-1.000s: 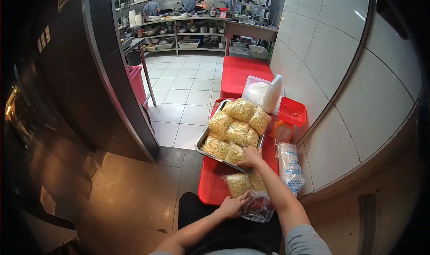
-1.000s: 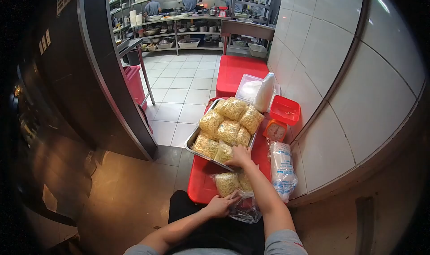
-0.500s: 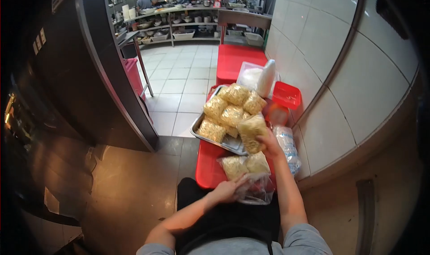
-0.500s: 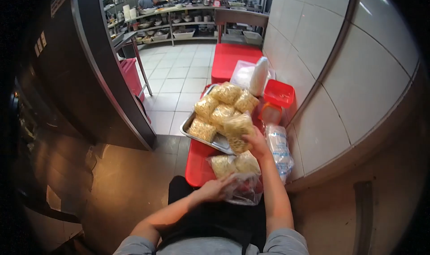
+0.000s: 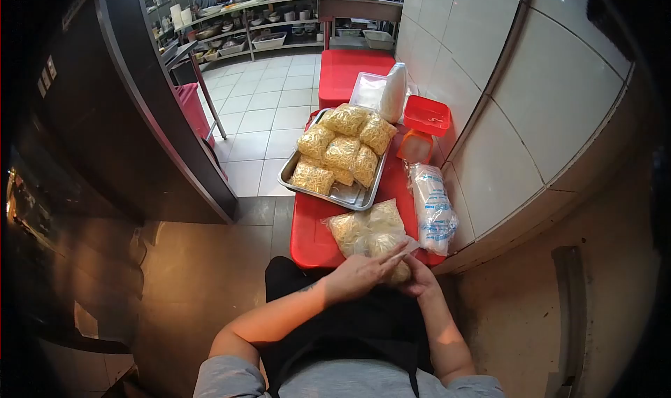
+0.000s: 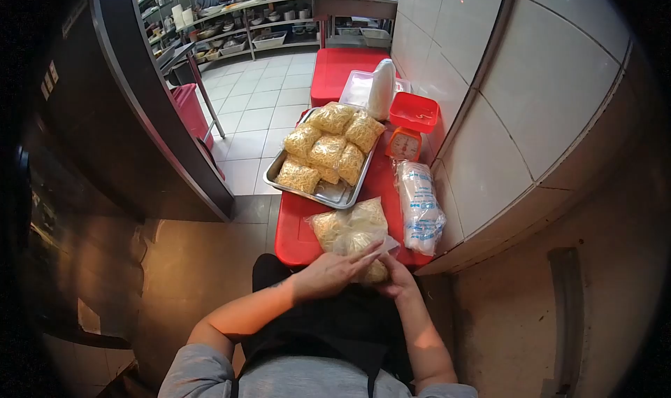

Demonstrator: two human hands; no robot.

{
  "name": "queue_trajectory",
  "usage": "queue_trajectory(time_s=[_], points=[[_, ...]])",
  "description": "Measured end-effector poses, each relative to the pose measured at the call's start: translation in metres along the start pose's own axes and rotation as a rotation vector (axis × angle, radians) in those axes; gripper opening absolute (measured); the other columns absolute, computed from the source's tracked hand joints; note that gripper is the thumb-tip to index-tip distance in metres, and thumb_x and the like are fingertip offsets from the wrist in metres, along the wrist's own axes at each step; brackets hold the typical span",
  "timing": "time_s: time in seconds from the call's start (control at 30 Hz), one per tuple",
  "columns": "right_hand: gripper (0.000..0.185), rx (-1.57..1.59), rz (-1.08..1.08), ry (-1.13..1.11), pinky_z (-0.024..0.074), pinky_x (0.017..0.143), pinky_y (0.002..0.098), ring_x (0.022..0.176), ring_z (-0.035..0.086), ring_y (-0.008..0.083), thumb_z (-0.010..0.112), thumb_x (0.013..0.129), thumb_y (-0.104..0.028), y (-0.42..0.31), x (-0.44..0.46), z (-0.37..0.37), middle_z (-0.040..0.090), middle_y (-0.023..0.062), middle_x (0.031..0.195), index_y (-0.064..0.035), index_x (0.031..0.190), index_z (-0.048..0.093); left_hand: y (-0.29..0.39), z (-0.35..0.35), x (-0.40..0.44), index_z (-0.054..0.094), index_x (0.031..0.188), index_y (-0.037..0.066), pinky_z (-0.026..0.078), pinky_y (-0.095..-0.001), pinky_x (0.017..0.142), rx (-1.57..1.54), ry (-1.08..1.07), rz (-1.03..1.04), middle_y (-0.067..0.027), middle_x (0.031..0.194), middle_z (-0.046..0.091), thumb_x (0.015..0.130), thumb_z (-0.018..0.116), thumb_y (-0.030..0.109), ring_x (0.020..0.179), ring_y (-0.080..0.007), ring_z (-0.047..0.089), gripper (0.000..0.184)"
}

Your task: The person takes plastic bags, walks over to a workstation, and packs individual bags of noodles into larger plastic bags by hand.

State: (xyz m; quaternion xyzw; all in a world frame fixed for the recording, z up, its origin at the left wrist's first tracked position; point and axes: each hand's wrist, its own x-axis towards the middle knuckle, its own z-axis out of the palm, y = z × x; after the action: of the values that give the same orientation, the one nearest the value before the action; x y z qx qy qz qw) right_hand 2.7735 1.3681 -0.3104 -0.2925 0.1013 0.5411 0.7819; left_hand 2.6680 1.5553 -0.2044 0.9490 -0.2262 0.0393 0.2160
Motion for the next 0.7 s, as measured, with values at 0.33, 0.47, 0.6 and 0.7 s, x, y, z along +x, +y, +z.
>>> queue_trajectory(time_s=[0.33,0.47,0.6,0.7], points=[[0.06,-0.859,-0.87,0.25,0.0466,0.093,0.0437,0.11,0.056,0.0275,0.064,0.085,-0.035,0.003,0.076,0.008,0.054,0.015,0.124,-0.0043,0.132,0.042,0.013,0.034,0.008,0.028,0.143,0.002,0.049,-0.0342,0.056,0.129,-0.132,0.144,-0.0117,0.153,0.022,0.079,0.046,0.003,0.077,-0.0235,0.065,0.066],[0.062,-1.058,-0.895,0.317,0.0463,0.093,0.0437,0.11,0.056,0.0277,0.065,0.085,-0.036,0.013,0.062,0.007,0.054,0.0153,0.124,-0.0041,0.132,0.042,0.002,0.055,0.007,0.029,0.143,0.005,0.05,-0.0329,0.058,-0.087,-0.01,0.169,-0.0094,0.15,0.028,0.075,0.05,0.002,0.09,-0.0234,0.065,0.071],[0.063,-1.197,-0.887,0.316,0.046,0.093,0.0437,0.11,0.056,0.028,0.065,0.084,-0.037,0.027,0.045,0.011,0.054,0.0156,0.124,-0.0039,0.132,0.042,0.013,0.051,0.015,0.03,0.143,0.004,0.052,-0.0394,0.064,-0.138,0.177,0.187,-0.0074,0.15,0.029,0.071,0.051,-0.002,0.084,-0.0288,0.065,0.075],[0.064,-1.229,-0.823,0.254,0.0458,0.094,0.0437,0.11,0.056,0.0282,0.066,0.084,-0.038,0.028,0.024,0.014,0.054,0.0158,0.123,-0.0038,0.132,0.042,0.023,0.041,0.022,0.027,0.143,0.004,0.051,-0.0386,0.066,-0.182,-0.033,0.194,-0.0097,0.15,0.029,0.074,0.052,-0.001,0.092,-0.0291,0.064,0.074]])
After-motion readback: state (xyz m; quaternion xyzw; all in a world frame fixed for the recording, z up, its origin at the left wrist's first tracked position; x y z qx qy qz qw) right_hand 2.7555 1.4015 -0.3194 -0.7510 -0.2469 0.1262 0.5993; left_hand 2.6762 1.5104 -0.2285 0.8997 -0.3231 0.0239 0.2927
